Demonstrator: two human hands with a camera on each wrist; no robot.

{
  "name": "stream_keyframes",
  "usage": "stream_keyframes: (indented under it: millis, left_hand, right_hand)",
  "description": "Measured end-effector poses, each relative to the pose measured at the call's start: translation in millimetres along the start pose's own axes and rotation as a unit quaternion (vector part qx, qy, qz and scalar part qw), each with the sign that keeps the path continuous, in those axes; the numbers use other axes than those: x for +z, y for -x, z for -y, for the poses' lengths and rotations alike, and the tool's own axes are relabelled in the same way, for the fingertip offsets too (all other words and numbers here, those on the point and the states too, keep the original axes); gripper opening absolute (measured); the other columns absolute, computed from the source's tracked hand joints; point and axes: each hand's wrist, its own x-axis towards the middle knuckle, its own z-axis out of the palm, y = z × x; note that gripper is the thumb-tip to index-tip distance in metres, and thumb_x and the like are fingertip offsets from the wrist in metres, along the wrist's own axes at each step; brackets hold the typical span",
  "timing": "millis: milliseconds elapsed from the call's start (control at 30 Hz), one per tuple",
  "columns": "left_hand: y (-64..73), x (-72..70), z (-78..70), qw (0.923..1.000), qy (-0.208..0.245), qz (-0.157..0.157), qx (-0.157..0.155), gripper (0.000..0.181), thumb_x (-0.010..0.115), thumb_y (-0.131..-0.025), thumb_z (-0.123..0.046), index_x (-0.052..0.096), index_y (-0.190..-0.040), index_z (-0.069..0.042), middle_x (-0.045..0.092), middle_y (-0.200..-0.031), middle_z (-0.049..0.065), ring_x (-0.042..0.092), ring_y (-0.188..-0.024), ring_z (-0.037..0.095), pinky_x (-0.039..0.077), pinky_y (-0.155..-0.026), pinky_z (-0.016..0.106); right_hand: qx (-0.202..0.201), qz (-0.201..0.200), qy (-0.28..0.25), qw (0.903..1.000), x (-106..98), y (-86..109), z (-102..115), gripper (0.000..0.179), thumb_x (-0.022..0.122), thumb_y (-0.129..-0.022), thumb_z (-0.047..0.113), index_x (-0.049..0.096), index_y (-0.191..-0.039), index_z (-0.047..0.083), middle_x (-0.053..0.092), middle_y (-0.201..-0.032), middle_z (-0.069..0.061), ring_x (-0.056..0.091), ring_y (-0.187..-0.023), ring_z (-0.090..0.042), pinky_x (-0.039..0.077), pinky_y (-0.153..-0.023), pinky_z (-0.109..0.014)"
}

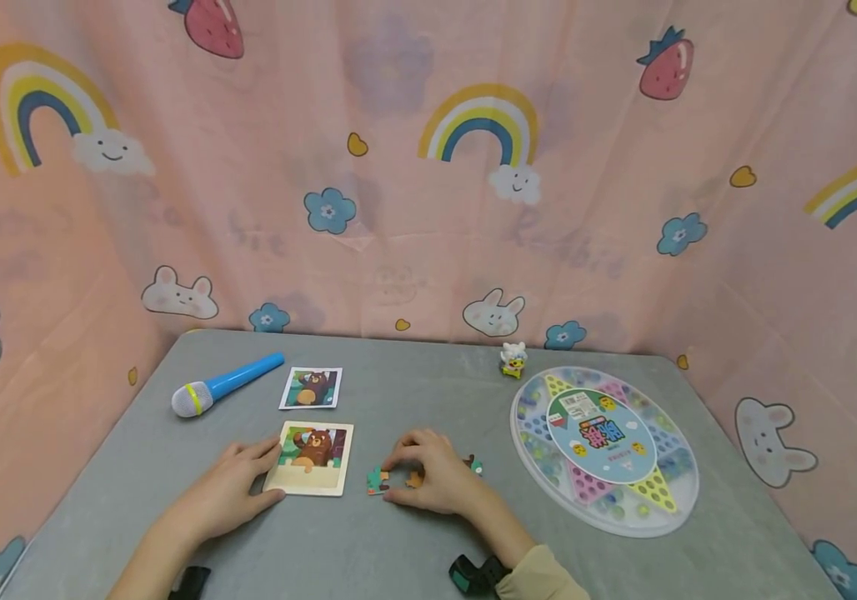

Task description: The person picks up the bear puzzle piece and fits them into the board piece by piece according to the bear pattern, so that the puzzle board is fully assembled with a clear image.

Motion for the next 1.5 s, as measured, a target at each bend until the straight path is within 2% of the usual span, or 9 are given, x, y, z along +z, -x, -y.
stream_keyframes:
  millis: [367, 600, 900, 1500]
  left_hand:
    - [0.6, -0.2, -0.7, 1.0000, 0.000, -0.003, 0.002, 0.071, 0.083, -0.093, -0.036, 0.060, -0.147, 0.004, 0.053, -0.156, 0.023, 0.054, -0.125, 0.037, 0.051, -0.102, 0.060]
    - [0.0, -0.8, -0.7, 1.0000, -0.002, -0.005, 0.005, 0.070, 0.083, -0.093, -0.035, 0.060, -0.146, 0.005, 0.054, -0.156, 0.023, 0.055, -0.124, 0.037, 0.052, -0.100, 0.060]
    - [-0.1, -0.2, -1.2, 0.9999, 0.002, 0.005, -0.010, 0.072, 0.083, -0.093, -0.037, 0.060, -0.147, 0.003, 0.053, -0.157, 0.022, 0.054, -0.125, 0.036, 0.051, -0.102, 0.061]
    - [0.0, -2.4, -2.1, 1.0000, 0.000, 0.002, -0.007, 0.071, 0.084, -0.092, -0.037, 0.061, -0.147, 0.003, 0.054, -0.156, 0.022, 0.055, -0.123, 0.035, 0.052, -0.101, 0.059]
  right_hand:
    - [-0.004, -0.004, -0.006, 1.0000, -0.7, -1.5, 0.3, 0.019, 0.088, -0.089, 0.030, 0.081, -0.105, 0.022, 0.068, -0.113, 0.006, 0.056, -0.110, -0.014, 0.040, -0.101, -0.050]
    - [0.003, -0.009, -0.016, 0.9998, -6.0, -6.0, 2.2, 0.019, 0.087, -0.090, 0.027, 0.081, -0.106, 0.019, 0.073, -0.110, 0.007, 0.061, -0.108, -0.013, 0.049, -0.100, -0.042]
    - [-0.013, -0.016, -0.015, 0.9997, -16.0, -12.0, 3.8, 0.020, 0.083, -0.093, 0.026, 0.080, -0.109, 0.014, 0.075, -0.105, 0.004, 0.064, -0.102, -0.015, 0.054, -0.092, -0.037]
    - [-0.015, -0.048, -0.013, 0.9986, -47.6, -23.9, 8.8, 0.021, 0.082, -0.095, 0.023, 0.079, -0.111, 0.011, 0.074, -0.107, -0.003, 0.066, -0.104, -0.028, 0.056, -0.092, -0.051]
